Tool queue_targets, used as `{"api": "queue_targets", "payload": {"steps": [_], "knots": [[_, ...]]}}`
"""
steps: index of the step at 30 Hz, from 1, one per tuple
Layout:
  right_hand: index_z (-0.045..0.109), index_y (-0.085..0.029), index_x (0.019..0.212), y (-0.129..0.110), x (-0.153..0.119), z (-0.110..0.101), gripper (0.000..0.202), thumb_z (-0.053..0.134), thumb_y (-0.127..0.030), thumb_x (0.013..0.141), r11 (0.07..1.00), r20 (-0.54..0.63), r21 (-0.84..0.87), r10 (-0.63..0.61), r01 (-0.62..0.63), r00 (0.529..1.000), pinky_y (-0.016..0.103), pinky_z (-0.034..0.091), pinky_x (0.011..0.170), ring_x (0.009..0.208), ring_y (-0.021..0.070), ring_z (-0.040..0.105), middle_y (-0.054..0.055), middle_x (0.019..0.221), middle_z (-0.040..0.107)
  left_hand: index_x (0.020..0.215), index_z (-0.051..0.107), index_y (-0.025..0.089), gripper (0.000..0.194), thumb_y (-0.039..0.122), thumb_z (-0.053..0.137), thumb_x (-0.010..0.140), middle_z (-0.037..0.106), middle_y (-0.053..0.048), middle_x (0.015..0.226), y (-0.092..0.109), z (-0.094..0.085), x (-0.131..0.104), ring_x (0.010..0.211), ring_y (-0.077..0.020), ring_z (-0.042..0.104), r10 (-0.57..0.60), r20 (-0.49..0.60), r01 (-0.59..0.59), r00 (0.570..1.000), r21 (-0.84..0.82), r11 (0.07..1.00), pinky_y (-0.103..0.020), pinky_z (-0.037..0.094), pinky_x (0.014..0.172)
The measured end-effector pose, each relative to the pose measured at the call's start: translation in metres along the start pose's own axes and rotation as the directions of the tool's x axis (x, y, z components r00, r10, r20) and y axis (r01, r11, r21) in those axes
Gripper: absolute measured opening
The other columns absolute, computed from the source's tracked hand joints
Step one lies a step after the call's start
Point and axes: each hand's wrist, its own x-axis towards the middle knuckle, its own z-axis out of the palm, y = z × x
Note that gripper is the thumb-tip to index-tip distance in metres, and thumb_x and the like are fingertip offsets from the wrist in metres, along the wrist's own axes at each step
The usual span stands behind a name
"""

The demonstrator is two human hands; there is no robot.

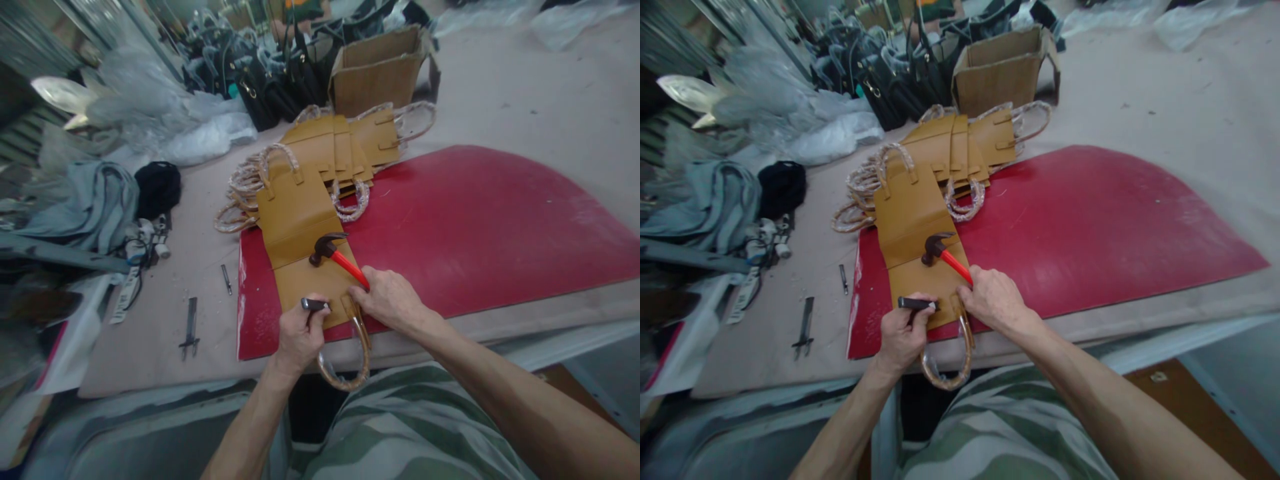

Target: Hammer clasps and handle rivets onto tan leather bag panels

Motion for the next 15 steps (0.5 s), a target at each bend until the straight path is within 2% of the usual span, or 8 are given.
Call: {"api": "queue_targets", "payload": {"steps": [2,5,8,11,13,15], "knots": [[0.064,-0.017,0.097,0.003,0.002,0.0,0.032,0.05,-0.044,0.092,0.998,0.001,0.066,-0.02,0.02,1.0,0.03,0.037,0.063,0.076,0.0244,0.067,0.011,0.082,0.071,0.099,0.067,0.018,0.012,0.016,0.058,0.092,0.078,-0.005,0.093,-0.002,-0.001,0.002,0.085,-0.0157,0.076,0.006,0.035,-0.006,0.999,-0.002,1.0,-0.024,0.061,0.079],[0.059,-0.018,0.083,0.009,0.007,0.0,0.025,0.051,-0.04,0.091,0.965,0.013,0.253,-0.074,0.069,0.997,0.027,0.035,0.062,0.07,0.018,0.06,0.006,0.076,0.066,0.099,0.065,0.019,0.011,0.017,0.057,0.091,0.078,-0.005,0.091,-0.004,-0.002,0.004,0.084,-0.0159,0.075,-0.003,0.069,0.003,0.998,-0.005,1.0,-0.024,0.061,0.078],[0.049,-0.021,0.071,0.014,0.009,-0.011,0.033,0.039,-0.039,0.096,0.932,0.036,0.342,-0.14,0.12,0.989,0.025,0.033,0.057,0.06,0.013,0.051,0.0,0.067,0.056,0.098,0.064,0.019,0.011,0.019,0.056,0.091,0.077,-0.005,0.088,-0.005,-0.001,0.005,0.081,-0.0165,0.075,-0.012,0.063,0.012,0.998,0.005,1.0,-0.025,0.061,0.075],[0.041,-0.023,0.068,0.012,-0.005,-0.045,0.04,0.028,-0.043,0.1,0.915,-0.025,0.364,-0.179,0.175,0.984,0.025,0.032,0.053,0.053,0.012,0.044,-0.003,0.059,0.047,0.097,0.063,0.02,0.011,0.018,0.054,0.091,0.077,-0.006,0.087,-0.004,0.004,0.003,0.079,-0.0173,0.075,0.005,0.049,-0.007,0.999,0.04,0.999,-0.026,0.061,0.073],[0.041,-0.024,0.07,0.005,-0.025,-0.075,0.04,0.028,-0.048,0.1,0.89,-0.152,0.386,-0.199,0.244,0.968,0.026,0.032,0.051,0.05,0.0122,0.043,-0.004,0.057,0.045,0.098,0.063,0.02,0.011,0.018,0.054,0.091,0.076,-0.006,0.087,-0.004,0.007,0.001,0.079,-0.0181,0.075,0.018,0.046,-0.021,0.999,0.064,0.998,-0.027,0.06,0.073],[0.041,-0.025,0.073,-0.002,-0.048,-0.098,0.039,0.032,-0.051,0.101,0.878,-0.303,0.351,-0.223,0.327,0.926,0.027,0.028,0.048,0.045,0.0119,0.04,-0.005,0.054,0.044,0.098,0.062,0.02,0.011,0.017,0.055,0.09,0.076,-0.007,0.087,-0.004,0.009,0.0,0.079,-0.0187,0.074,0.013,0.043,-0.016,0.999,0.071,0.997,-0.027,0.06,0.072]]}}
